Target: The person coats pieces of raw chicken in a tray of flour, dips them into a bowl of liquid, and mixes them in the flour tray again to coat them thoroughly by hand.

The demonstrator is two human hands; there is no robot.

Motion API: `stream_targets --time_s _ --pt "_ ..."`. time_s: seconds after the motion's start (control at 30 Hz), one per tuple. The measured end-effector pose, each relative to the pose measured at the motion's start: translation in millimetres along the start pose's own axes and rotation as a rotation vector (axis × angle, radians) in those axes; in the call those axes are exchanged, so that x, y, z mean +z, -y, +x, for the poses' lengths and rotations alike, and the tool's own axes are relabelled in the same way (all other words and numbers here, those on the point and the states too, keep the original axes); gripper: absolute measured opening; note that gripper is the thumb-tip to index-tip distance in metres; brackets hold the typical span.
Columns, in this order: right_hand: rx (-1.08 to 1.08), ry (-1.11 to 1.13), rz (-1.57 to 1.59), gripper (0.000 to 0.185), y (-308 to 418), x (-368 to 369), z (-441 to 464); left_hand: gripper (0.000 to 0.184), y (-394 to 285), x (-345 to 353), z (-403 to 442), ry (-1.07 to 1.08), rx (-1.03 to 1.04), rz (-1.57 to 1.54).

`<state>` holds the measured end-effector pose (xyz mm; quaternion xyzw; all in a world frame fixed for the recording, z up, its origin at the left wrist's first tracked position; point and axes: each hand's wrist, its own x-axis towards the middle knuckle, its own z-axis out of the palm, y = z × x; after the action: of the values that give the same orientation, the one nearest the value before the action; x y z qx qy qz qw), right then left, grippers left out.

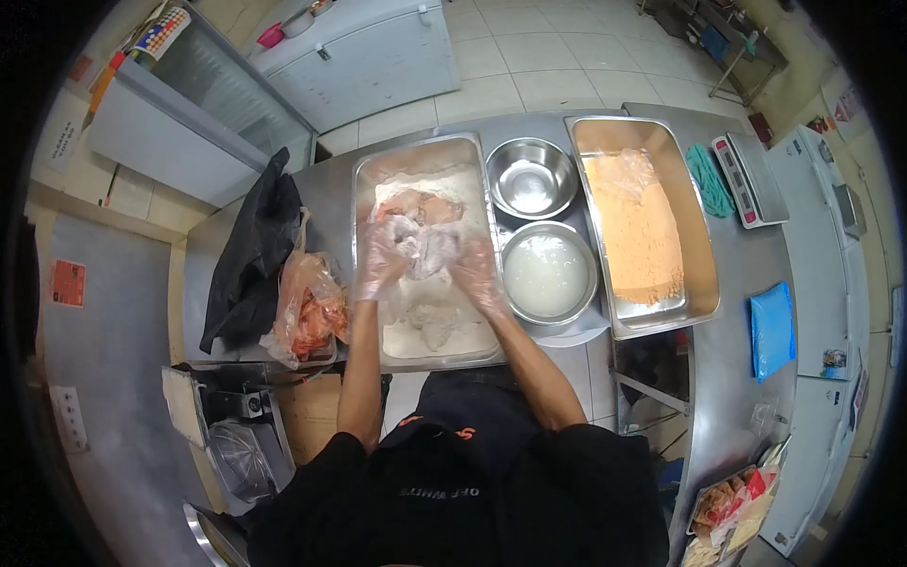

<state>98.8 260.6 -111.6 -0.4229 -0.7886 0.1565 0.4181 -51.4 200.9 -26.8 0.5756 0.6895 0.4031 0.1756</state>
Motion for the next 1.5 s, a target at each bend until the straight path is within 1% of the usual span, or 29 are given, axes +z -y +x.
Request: stream_targets --time_s 0.03,0.1,0.13,0.17,0.23,0.27,0.3,0.37,0.47,0.5,0.57,0.6,0.63,0.73,0.83,0.93,1.03,1.13,1.23,1.33,1.43,1.5 --pt "0.167 0.085 0.249 0.017 5 -37 23 0.026 -32 -9 0 -0.049 0.094 0.269" --pt "0.291 0.181 0.301 0.015 14 -107 47 0.025 -45 -8 15 0.066 0.092 -0.146" --pt "0.29 0.153 0.352 0.015 -2 -121 47 0.025 -47 -3 21 0.121 0.088 -0.358" --pt "0.294 0.18 0.4 0.012 -7 -142 55 0.022 -50 7 25 0.128 0.13 -0.303" --pt "0.465 0.186 0.644 0.006 -22 -166 57 0.02 -57 35 31 0.187 0.104 -0.407" --pt "0.505 0.202 0.65 0.005 -26 -180 58 0.018 -63 51 32 0.219 0.093 -0.458" --pt "0.493 0.221 0.6 0.006 -36 -184 56 0.016 -74 67 33 0.248 0.109 -0.354" --pt "0.47 0.261 0.505 0.008 -63 -182 46 0.016 -82 105 33 0.308 0.099 -0.244" --pt "0.139 0.179 0.216 0.008 -100 -167 25 0.018 -80 160 28 0.449 0.022 -0.125" --pt "0.441 0.331 0.34 0.002 -131 -151 7 0.021 -75 178 23 0.507 -0.015 -0.093" --pt "0.176 0.234 0.044 0.006 -143 -145 -7 0.027 -34 235 -2 0.115 0.223 0.2" --pt "0.048 0.182 -0.1 0.008 -143 -145 -15 0.03 -34 238 -10 -0.081 0.34 0.346" --pt "-0.012 0.136 -0.127 0.008 -141 -148 -22 0.041 -32 239 -12 0.181 0.104 0.163" --pt "-0.165 -0.048 -0.171 0.014 -152 -137 -47 0.035 -21 249 -22 0.233 0.148 0.184" --pt "0.121 0.215 -0.373 0.012 -155 -127 -66 0.019 -23 263 -38 0.097 0.043 0.054" --pt "0.08 0.1 -0.351 0.01 -156 -125 -75 0.011 -24 269 -38 0.298 0.125 0.264" --pt "0.132 0.174 -0.415 0.013 -169 -118 -85 0.01 -24 275 -48 0.298 0.221 0.35" --pt "0.121 0.137 -0.465 0.013 -176 -114 -87 0.01 -16 280 -48 0.321 0.237 0.295" --pt "0.154 0.111 -0.395 0.013 -169 -115 -72 0.009 0 297 -47 0.16 -0.008 0.116" --pt "0.217 0.185 -0.35 0.011 -134 -134 -45 0.012 19 302 -30 -0.001 0.072 -0.018" --pt "0.106 0.08 -0.253 0.008 -112 -156 -17 0.017 -13 262 -11 0.016 -0.059 -0.187" --pt "0.086 0.104 -0.289 0.008 -119 -163 -10 0.021 -37 229 1 0.108 -0.095 -0.248"
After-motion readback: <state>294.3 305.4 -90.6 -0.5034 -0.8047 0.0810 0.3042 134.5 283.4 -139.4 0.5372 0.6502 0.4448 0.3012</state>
